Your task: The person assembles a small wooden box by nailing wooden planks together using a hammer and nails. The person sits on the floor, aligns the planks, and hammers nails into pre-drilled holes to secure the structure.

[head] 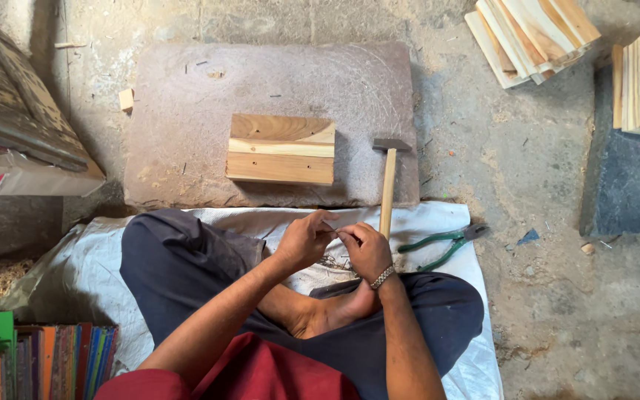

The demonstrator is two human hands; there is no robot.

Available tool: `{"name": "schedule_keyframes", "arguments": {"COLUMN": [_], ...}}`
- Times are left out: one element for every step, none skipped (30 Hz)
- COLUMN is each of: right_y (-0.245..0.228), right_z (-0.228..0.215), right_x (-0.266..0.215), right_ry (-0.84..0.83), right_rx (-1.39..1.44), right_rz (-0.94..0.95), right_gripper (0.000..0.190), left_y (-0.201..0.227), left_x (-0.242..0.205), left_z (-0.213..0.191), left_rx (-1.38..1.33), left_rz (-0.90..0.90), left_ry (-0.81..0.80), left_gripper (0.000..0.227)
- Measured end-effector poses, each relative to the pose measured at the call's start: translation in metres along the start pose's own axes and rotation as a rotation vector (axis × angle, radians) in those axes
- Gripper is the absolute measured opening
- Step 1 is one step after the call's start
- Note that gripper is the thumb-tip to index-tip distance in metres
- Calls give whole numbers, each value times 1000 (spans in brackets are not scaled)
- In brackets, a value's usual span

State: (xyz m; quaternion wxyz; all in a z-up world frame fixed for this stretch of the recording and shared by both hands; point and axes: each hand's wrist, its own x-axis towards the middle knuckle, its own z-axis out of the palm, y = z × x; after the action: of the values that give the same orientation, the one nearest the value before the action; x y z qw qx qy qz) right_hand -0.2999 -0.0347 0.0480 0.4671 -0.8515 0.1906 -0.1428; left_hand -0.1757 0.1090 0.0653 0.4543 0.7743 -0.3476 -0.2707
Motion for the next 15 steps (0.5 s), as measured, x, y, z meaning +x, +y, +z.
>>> {"name": "schedule_keyframes", "arguments": {"right_y": [3,5,9,13,16,17,17,16,15,14,13,12,8,6,5], "right_z": [1,5,7,9,10,11,10,10,9,8,7,6,6,5,3], "right_x": [2,-4,-4,-8,-9,-8,-6,-5,-5,-8,-11,-9,-10,-6,-3], "right_ry": [14,22,22,20,18,10,3,5,7,-4,-15,-21,15,53,91], "right_rx": [62,130,189,249,308,335,361,358,354,348,342,334,340,342,344], "right_rz": [39,90,98,120,142,144,146,144,143,180,216,233,212,182,152], "right_gripper": [16,16,15,14,14,13,13,15,16,16,17,18,18,19,21], "left_y": [-5,-11,-17,-23,-28,-31,-33,-35,-37,-39,-40,-41,-41,-41,-41], "left_x": [4,0,1,-2,-3,-3,-2,-3,-1,1,1,6,10,19,31], "left_z": [2,5,8,13,17,18,19,20,21,24,28,28,26,23,17], "left_rx": [-126,-252,-379,-508,-636,-632,-628,-623,-632,-645,-657,-608,-559,-509,-429], "left_rz": [-18,-49,-111,-185,-262,-257,-252,-252,-237,-224,-210,-177,-144,-99,-28], "left_ry": [4,2,-3,-14,-20,-22,-24,-36,-32,-34,-36,-14,7,31,74], "left_gripper": [34,35,31,28,25,23,20,17,16,14,13,11,9,7,6]}}
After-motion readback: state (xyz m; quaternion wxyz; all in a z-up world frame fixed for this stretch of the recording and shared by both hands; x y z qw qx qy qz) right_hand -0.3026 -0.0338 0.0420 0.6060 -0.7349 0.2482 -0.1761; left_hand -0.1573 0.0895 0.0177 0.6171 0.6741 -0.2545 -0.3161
